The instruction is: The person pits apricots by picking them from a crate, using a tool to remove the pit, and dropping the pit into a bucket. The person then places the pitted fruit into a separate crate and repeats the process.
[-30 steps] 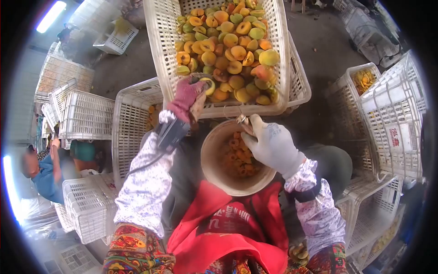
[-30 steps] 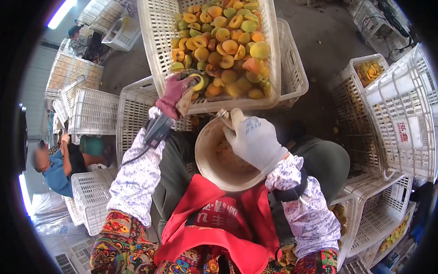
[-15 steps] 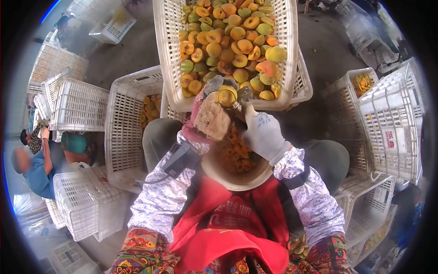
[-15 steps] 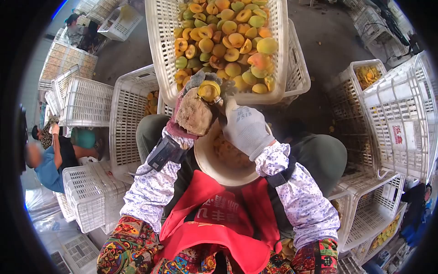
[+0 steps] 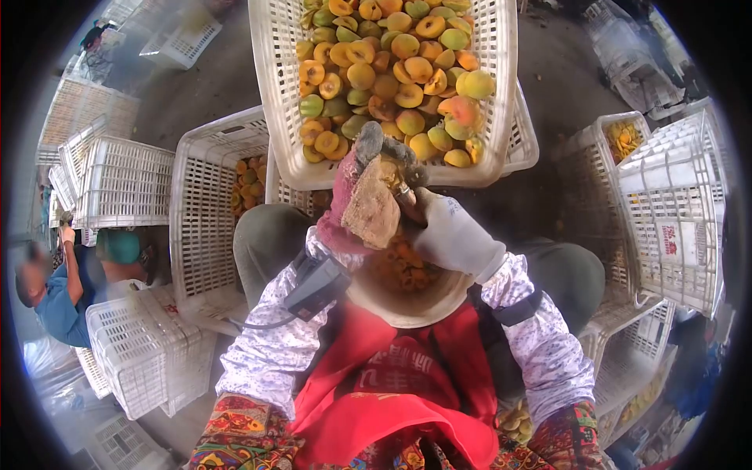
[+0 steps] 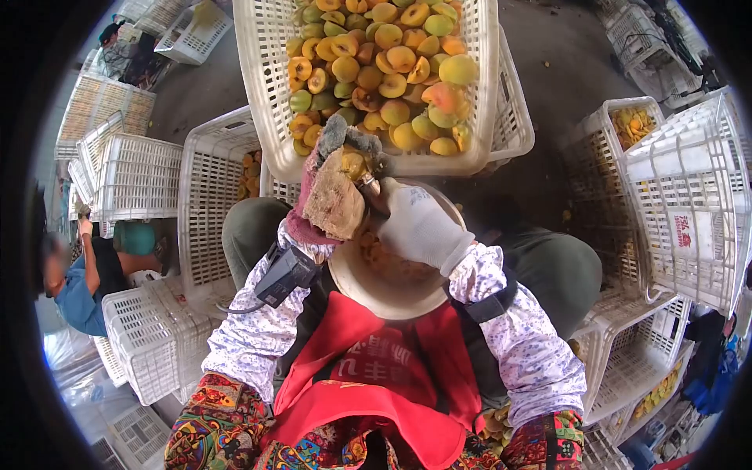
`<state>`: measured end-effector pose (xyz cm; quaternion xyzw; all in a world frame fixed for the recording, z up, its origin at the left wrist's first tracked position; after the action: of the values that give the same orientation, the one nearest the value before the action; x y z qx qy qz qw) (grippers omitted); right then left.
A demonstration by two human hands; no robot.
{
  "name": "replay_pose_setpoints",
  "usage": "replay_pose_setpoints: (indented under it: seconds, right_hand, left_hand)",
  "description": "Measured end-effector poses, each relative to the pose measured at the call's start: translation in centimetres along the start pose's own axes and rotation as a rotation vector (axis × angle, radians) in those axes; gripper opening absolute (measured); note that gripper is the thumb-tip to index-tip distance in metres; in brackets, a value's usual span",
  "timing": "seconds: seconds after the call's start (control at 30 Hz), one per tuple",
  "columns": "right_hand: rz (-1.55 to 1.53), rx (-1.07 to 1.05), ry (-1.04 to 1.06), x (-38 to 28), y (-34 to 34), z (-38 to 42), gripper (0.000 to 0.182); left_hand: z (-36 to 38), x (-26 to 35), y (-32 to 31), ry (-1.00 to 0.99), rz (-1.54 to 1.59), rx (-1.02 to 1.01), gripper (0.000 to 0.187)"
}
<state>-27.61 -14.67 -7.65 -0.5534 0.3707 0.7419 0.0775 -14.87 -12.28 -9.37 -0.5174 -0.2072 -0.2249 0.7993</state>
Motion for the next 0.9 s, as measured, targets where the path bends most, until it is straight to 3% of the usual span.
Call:
replay_pose_setpoints:
  seconds: [0.17,0.2,0.27,0.33,0.4,0.53,0.57,0.6,0.63,0.67,0.7,0.77,0.8,0.87,0.9]
  right_hand:
    - [-0.096,-0.101,0.032,-1.1,1.2,0.6,0.025]
    - [-0.131,-0.139,-0.008,-1.0,1.1,0.7,0.025]
    - [-0.127,-0.133,0.038,-0.9,0.9,0.6,0.026]
    - [-0.131,-0.129,0.073,-1.8,1.0,0.8,0.026]
    - [-0.3,-0.379,-0.187,-3.1,1.1,1.2,0.026]
    - [-0.454,-0.533,-0.315,-1.5,0.1,2.5,0.023]
    - [-0.694,-0.584,-0.322,-1.4,-0.4,2.9,0.023]
    - [-0.926,-0.636,-0.325,-1.7,-0.7,3.2,0.022]
    - [-0.915,-0.643,-0.319,-1.9,-0.4,3.3,0.022]
    - [-0.764,-0.679,-0.324,-2.0,-0.3,3.5,0.022]
    - [-0.616,-0.712,-0.325,-2.2,-0.2,3.7,0.023]
    - [-0.316,-0.707,-0.404,-2.7,0.3,4.5,0.028]
    - [-0.316,-0.705,-0.397,-2.4,-0.1,4.9,0.028]
    - [0.245,-0.522,-0.211,0.6,-0.7,5.0,0.031]
    - [0.568,-0.367,0.012,2.9,-1.6,5.5,0.029]
  left_hand:
    - [0.6,0.9,-2.0,-0.227,-0.295,-0.007,0.033]
    - [1.0,1.0,-2.4,-0.228,-0.294,-0.008,0.033]
    - [1.4,0.5,-3.3,-0.049,-0.067,-0.044,0.034]
    - [1.4,0.4,-2.9,-0.104,-0.168,-0.027,0.035]
    - [1.2,0.7,-2.6,-0.166,-0.265,-0.011,0.036]
    - [1.7,0.5,-3.7,-0.037,-0.192,-0.376,0.036]
    - [2.3,0.6,-4.0,-0.001,-0.182,-0.464,0.037]
    - [2.7,0.7,-4.0,-0.007,-0.187,-0.463,0.037]
    - [2.9,1.0,-3.9,-0.097,-0.37,-0.382,0.037]
    - [3.2,1.4,-3.8,-0.19,-0.549,-0.293,0.038]
    - [2.5,1.3,-2.2,-0.105,-0.27,-0.356,0.035]
    - [4.0,3.8,-1.4,-0.15,-0.212,-0.292,0.033]
    - [5.1,5.4,-0.9,-0.201,-0.211,-0.259,0.032]
    - [7.3,9.2,0.2,-0.344,-0.287,-0.19,0.032]
    - [8.4,11.4,0.9,-0.429,-0.374,-0.143,0.032]
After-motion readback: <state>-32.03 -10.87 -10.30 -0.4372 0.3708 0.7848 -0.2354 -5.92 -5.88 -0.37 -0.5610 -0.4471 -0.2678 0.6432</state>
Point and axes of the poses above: each hand's wrist, its own z-axis away from the middle knuckle, its own y-axis out of the back of the hand, x = y × z, the point moved 5 cm from there along -z, towards the middle knuckle, and after that the axes turned 2 degrees about -x, right-handed, at the moved point
